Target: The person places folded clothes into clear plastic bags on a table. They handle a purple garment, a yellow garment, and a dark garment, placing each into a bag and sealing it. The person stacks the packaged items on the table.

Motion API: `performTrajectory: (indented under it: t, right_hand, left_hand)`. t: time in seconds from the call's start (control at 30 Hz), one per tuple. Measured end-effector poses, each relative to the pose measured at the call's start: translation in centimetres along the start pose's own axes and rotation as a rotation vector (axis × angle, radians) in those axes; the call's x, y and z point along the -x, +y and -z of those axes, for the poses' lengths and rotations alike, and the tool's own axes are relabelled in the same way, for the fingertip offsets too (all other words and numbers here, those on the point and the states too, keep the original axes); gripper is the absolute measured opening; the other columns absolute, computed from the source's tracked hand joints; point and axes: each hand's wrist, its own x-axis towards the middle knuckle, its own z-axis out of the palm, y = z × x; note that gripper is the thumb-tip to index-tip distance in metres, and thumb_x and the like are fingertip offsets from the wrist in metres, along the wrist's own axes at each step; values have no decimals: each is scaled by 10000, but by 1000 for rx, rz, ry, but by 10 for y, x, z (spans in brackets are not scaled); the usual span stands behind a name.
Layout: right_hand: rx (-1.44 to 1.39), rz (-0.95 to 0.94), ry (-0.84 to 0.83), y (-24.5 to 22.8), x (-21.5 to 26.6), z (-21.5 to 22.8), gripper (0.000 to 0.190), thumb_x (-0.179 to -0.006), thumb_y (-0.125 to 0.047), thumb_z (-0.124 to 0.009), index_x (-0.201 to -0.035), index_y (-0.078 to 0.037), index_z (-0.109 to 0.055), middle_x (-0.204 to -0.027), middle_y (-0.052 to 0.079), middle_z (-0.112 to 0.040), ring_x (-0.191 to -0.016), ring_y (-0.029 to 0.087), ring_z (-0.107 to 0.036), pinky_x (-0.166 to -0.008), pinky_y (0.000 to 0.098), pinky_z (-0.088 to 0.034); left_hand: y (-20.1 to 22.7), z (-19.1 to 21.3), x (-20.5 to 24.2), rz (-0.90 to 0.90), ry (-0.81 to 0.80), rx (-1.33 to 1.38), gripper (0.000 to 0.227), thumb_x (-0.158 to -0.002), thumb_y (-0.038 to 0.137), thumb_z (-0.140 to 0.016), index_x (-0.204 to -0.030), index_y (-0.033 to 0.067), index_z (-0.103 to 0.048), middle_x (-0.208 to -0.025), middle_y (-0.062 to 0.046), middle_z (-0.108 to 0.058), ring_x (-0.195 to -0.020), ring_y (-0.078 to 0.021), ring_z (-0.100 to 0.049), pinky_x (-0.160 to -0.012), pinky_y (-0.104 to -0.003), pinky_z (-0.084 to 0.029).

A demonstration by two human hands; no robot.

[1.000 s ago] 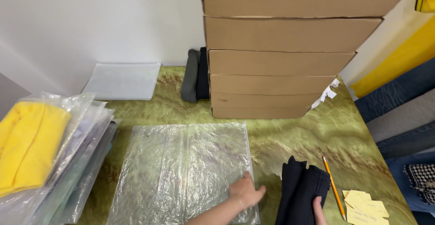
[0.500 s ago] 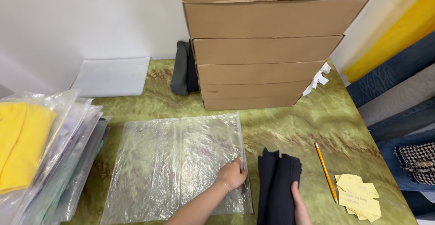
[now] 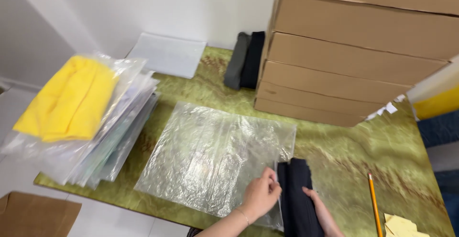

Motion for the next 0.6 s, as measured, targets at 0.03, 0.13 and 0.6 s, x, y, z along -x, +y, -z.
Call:
performTrajectory:
  t: [0.03,0.13,0.6]
  right_hand:
    - [106,11,-47,0,-9,2,420,-963,-273,-648,-1242,22,-754,-1164,277,-783,-1036,358,-700,-956,430,-509]
    - [738,160,-284,-31,17,-18,392,-878,-248,-731,-1108,12,-913,-1143,162,-895,-1053,193,-722,-1015,282,-476]
    - [690,635,-715,-6,-67,-223,740,-1002,-554,-455,-1603,-125,-415,-1624,198,-460,-1013,279,-458,-836,423,-340]
  left_hand:
    - [2,5,0,-45,2,-112,156,-939,248,-630,-1032,239,-504,-791,59,-736,-715,-283,-714,-641,-473,-507]
    - [20,20,19,-174,-160,-261,169,-884,280,-558,-1029,203,-519,-706,-110,-673,-690,-406,-684,-653,-536,-510]
    - [66,73,58,-80,-550,196,320,-977,207,-475,-1290,150,-510,-1315,-141,-646,-1175,-311,-617,-992,-364,-408]
